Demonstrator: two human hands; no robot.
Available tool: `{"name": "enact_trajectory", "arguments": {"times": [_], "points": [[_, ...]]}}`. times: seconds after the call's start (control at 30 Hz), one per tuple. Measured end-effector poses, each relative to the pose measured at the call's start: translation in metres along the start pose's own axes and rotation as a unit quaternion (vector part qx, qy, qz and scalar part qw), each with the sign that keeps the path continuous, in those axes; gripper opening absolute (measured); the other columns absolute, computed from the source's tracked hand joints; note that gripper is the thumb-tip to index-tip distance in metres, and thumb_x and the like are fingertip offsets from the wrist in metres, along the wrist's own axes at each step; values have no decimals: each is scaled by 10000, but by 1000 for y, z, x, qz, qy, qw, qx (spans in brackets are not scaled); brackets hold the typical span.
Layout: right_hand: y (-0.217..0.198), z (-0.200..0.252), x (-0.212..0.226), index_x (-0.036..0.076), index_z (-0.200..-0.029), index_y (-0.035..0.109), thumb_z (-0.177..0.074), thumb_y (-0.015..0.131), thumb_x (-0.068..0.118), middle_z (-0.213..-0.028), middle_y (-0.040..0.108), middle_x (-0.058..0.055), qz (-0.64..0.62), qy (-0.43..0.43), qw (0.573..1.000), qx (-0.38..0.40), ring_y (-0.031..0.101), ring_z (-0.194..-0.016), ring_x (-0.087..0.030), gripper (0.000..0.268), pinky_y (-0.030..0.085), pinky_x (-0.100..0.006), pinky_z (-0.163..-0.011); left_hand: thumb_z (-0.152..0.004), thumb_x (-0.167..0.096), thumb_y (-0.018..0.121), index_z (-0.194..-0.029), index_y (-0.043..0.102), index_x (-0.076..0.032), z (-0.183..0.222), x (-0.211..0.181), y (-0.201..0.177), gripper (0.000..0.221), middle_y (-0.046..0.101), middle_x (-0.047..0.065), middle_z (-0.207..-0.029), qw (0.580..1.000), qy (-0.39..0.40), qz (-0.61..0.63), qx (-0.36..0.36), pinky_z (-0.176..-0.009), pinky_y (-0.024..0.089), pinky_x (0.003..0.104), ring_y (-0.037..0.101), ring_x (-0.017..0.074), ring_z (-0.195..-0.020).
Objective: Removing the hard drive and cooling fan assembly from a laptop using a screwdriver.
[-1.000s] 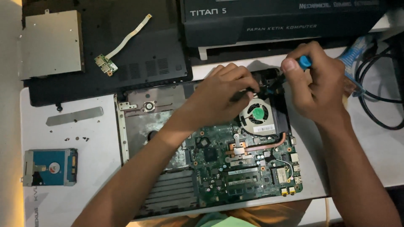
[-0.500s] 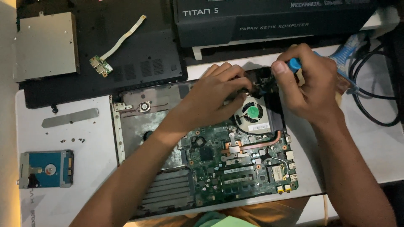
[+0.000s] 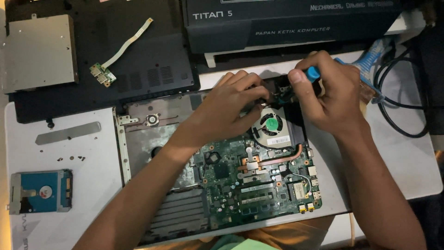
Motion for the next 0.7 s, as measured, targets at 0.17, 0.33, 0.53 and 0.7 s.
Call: {"name": "enact_trajectory", "arguments": {"times": [0.17, 0.33, 0.53, 0.7], "points": [[-4, -3, 9, -86, -1106, 740, -1180, 805, -54, -799, 707, -117, 33, -9, 999, 20, 486, -541, -189, 104, 355, -346, -567, -994, -93, 780, -1172, 791, -74, 0, 1, 1, 179, 708, 59, -1225, 1000, -1, -14, 1, -1035, 478, 415, 631, 242, -1104], [-20, -11, 29, -64, -1135, 797, -1144, 856, 15, -741, 704, -102, 92, 9, 991, 92, 519, -512, -207, 99, 367, -352, -509, -981, -94, 788, -1258, 777, -93, 0, 0, -1, 277, 693, 54, -1234, 1000, 2, -8, -5, -1038, 470, 409, 625, 246, -1114], [-29, -3, 49, 58, -1105, 769, -1337, 842, 293, -794, 723, -77, 318, 35, 939, 128, 592, -542, -265, 339, 439, -437, -584, -963, -56, 780, -1165, 762, -60, -4, -6, -1, 203, 689, 80, -1191, 999, 12, -33, -4, -1031, 486, 423, 629, 279, -1083], [-34, -25, 68, 186, -1093, 862, -1323, 616, 611, -810, 846, -61, 524, 92, 791, 302, 814, -575, -316, 542, 625, -412, -579, -962, -36, 801, -1280, 749, -64, 1, 0, 7, 323, 689, 95, -1233, 996, 47, -72, -30, -1039, 520, 422, 655, 302, -1130]]}}
Point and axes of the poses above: each hand's wrist, its own z-axis away from the middle knuckle, its own y-axis out of the palm, x = y × z, the point moved 5 cm from there along -z, towards the middle knuckle
